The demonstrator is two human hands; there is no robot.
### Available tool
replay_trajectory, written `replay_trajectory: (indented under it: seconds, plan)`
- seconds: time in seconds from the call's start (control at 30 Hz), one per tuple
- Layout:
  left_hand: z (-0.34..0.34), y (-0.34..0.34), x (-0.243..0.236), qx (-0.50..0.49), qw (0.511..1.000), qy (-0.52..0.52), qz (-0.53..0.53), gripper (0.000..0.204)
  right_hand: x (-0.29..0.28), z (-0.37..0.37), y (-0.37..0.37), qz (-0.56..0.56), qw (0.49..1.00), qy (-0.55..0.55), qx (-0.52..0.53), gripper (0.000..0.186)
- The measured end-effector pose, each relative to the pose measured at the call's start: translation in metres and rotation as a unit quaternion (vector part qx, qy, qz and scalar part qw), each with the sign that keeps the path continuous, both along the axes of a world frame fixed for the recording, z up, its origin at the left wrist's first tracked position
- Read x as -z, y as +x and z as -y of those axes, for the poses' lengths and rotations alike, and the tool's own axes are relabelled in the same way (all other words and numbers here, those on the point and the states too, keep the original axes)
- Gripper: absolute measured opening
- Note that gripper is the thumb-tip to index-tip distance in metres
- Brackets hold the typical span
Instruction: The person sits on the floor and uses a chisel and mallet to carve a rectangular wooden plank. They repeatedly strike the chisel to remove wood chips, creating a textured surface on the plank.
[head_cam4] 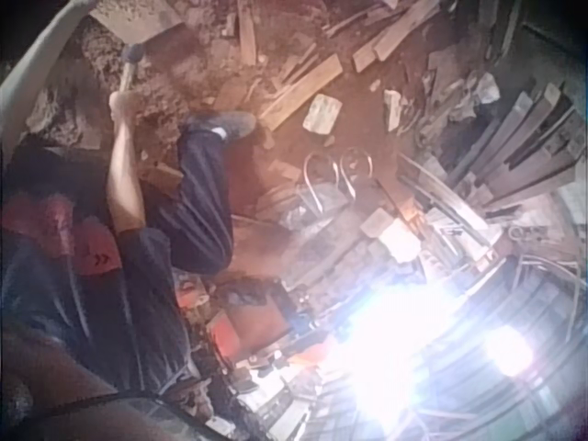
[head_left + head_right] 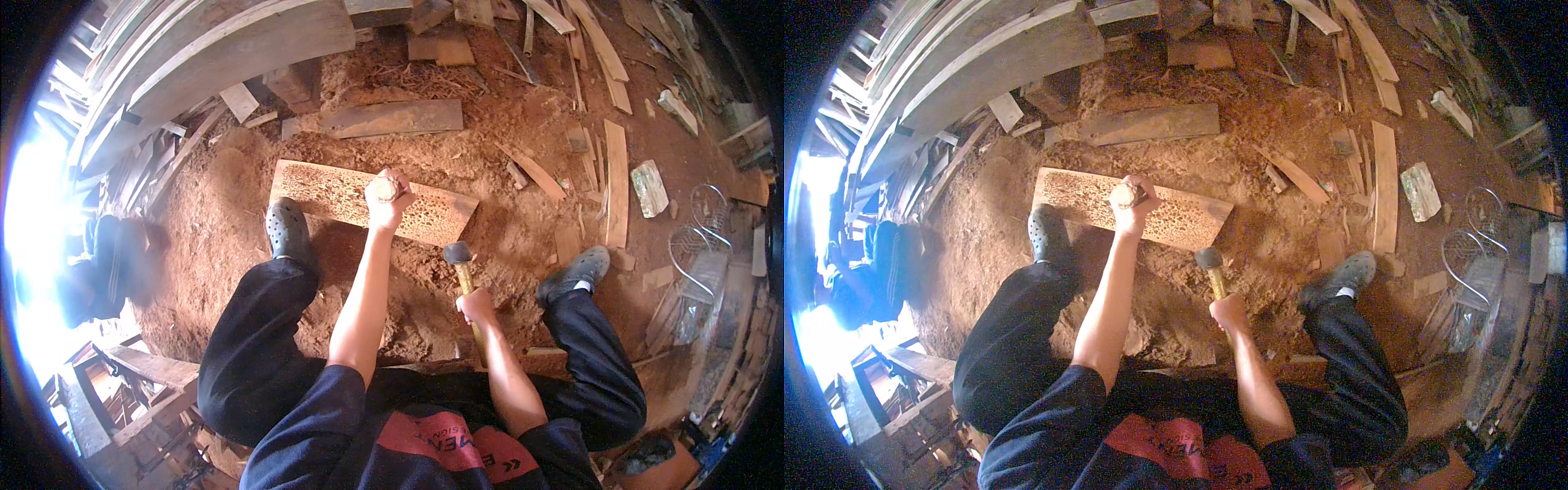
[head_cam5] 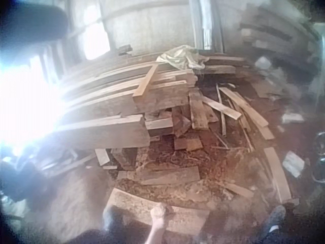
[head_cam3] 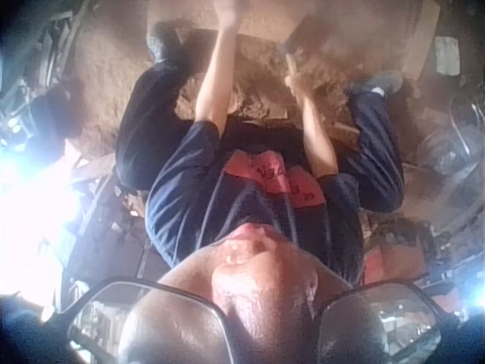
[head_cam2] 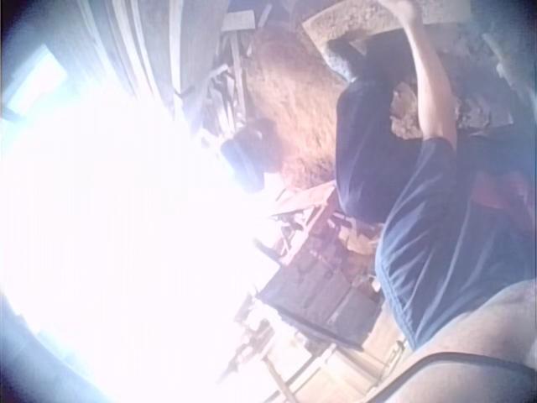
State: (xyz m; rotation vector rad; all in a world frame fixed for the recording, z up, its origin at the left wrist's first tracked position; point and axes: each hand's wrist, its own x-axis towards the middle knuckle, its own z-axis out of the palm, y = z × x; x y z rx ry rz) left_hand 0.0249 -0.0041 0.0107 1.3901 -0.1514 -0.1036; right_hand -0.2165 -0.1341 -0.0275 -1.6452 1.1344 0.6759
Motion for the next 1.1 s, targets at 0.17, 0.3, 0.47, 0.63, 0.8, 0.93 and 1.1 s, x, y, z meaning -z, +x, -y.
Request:
replay_trajectory:
  seconds: [0.17, 0.3, 0.47, 0.63, 0.8, 0.93, 1.1]
  plan:
    - [0.002, 0.002, -0.004, -0.006, 1.000, -0.020, -0.007, 0.024, 0.009, 0.003, 0.002, -0.002, 1.000, -0.002, -0.017, 0.016]
    - [0.001, 0.003, 0.002, -0.021, 0.999, -0.038, 0.010, 0.026, 0.008, 0.003, 0.003, -0.006, 1.000, -0.009, -0.019, 0.015]
    - [0.004, 0.006, -0.010, 0.008, 0.999, -0.030, -0.027, 0.026, 0.012, 0.003, 0.001, -0.023, 0.999, -0.024, -0.007, 0.017]
    - [0.000, 0.006, 0.003, 0.034, 0.999, 0.018, 0.036, 0.023, 0.010, 0.001, 0.003, -0.020, 1.000, -0.015, -0.012, 0.019]
    - [0.007, 0.002, -0.001, 0.061, 0.987, 0.127, 0.074, 0.019, 0.008, 0.002, -0.002, 0.012, 0.999, 0.041, 0.003, 0.022]
    - [0.016, -0.002, 0.001, 0.060, 0.975, 0.154, 0.150, 0.021, -0.002, -0.001, 0.002, 0.049, 0.998, 0.036, 0.027, 0.028]
    - [0.024, 0.001, 0.016, 0.079, 0.991, 0.014, 0.103, 0.025, -0.041, 0.001, 0.004, 0.164, 0.984, -0.073, 0.009, 0.020]
